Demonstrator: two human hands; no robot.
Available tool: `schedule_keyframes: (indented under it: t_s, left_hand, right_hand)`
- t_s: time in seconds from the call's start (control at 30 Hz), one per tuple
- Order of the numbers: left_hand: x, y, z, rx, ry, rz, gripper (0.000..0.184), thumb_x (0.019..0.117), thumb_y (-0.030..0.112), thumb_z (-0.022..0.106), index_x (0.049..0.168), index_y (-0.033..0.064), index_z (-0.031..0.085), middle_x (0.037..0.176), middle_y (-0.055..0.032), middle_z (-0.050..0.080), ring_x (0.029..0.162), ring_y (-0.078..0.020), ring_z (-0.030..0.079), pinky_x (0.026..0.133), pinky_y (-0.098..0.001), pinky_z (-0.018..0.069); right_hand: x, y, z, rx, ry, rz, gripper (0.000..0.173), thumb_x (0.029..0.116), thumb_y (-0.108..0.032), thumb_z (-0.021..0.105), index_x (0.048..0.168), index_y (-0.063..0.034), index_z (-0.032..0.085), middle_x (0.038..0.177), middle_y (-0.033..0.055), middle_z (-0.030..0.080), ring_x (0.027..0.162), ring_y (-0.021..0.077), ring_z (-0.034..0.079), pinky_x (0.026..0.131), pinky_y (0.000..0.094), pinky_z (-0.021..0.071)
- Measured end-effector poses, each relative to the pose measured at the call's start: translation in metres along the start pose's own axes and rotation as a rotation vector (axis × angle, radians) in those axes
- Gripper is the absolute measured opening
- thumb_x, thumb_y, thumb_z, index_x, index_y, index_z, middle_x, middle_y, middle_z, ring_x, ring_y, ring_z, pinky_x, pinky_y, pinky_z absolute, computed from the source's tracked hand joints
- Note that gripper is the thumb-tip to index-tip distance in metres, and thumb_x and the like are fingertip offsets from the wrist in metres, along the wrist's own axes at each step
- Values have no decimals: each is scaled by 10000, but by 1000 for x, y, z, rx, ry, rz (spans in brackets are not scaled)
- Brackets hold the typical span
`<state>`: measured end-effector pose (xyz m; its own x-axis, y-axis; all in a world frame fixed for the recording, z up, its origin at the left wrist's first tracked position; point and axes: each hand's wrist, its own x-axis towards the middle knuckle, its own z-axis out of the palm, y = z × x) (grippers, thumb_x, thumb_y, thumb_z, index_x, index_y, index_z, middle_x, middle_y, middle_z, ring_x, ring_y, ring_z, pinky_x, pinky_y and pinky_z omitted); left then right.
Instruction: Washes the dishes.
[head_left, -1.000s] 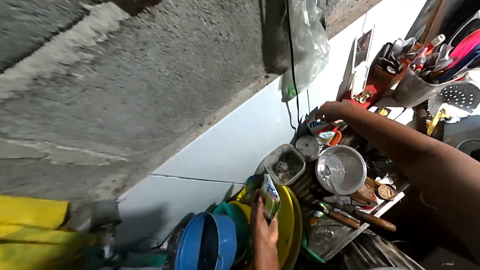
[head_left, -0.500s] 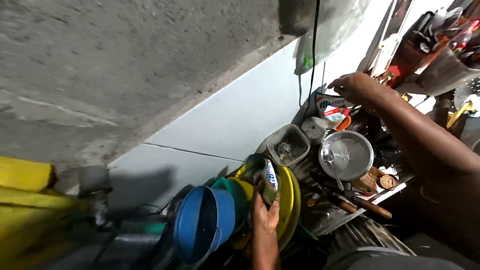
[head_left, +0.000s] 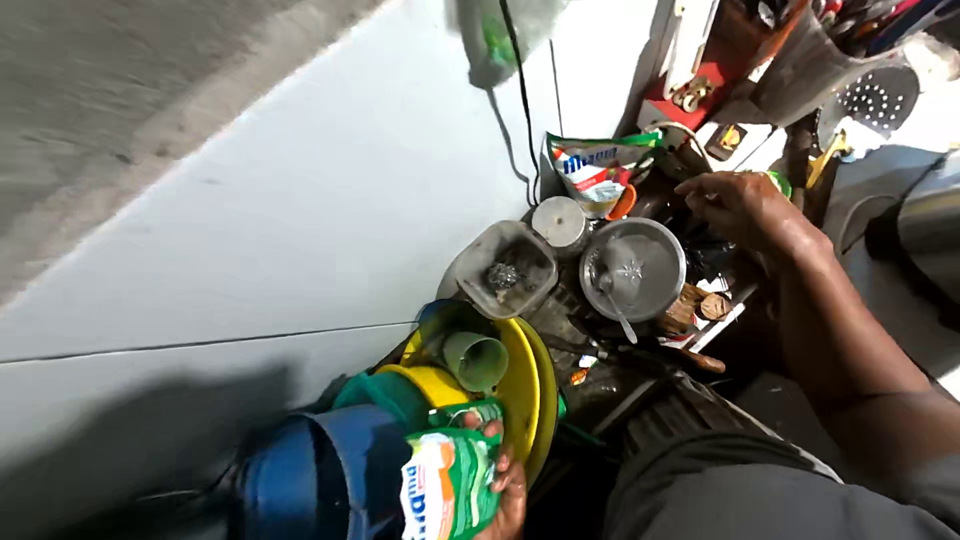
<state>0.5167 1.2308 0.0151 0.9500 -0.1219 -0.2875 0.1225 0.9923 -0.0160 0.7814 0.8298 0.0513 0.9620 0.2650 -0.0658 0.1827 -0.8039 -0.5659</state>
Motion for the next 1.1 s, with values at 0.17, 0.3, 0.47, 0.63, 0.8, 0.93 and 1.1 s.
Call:
schedule_keyframes:
  t_s: [0.17,0.3,0.47,0.63,0.8,0.93,1.1]
  left_hand:
    - [-31,9,-2,1,-61,46,440,968,277,631,1324,20,606,1226,-215,643,848,-303,712,692,-356,616]
    - [-60,21,-2,-25,-92,62,418,973,255,614,1310,6,599,1239,-220,627,875,-330,705,719,-385,618]
    - [-91,11,0,14,-73,178,432,972,247,615,1308,-24,598,1221,-223,648,848,-293,709,708,-339,609]
    - [-121,-5,-13,-14,-72,363,444,941,223,671,1291,-42,598,1208,-238,648,905,-318,715,723,-356,623]
    - [-155,-7,-39,2,-41,532,392,942,241,677,1242,-9,644,1129,-180,688,828,-242,723,664,-289,614]
    - [-173,-5,-59,33,65,671,384,946,315,667,1195,23,684,1034,-132,724,802,-190,730,671,-254,607]
    - [-180,-16,-59,16,133,775,388,937,370,672,1165,57,691,960,-106,723,799,-195,723,692,-286,611]
  right_hand:
    - [-12,27,54,-40,-157,122,503,979,-240,701,1429,-64,562,1295,234,645,1181,437,635,1015,662,476]
    - [-15,32,82,-1,-219,316,758,949,-297,755,1576,-110,373,1372,283,595,1240,506,587,1022,718,437]
    - [-23,33,95,42,-159,280,715,974,-139,696,1591,-92,339,1384,325,568,1243,564,557,1002,755,421]
    - [-25,15,83,-53,-52,153,634,957,-161,721,1530,-95,458,1487,281,474,1224,574,546,920,782,454]
    - [-34,-36,66,62,-24,-96,381,1011,-175,649,1374,-65,609,1391,238,571,1079,425,662,894,627,543]
    - [-44,-114,85,174,-267,-314,298,975,-92,679,1269,-49,684,1209,184,680,889,296,710,800,509,601]
    - [-51,-212,157,184,-536,-785,393,973,-139,692,1359,-92,632,1356,139,620,1009,279,702,872,485,601]
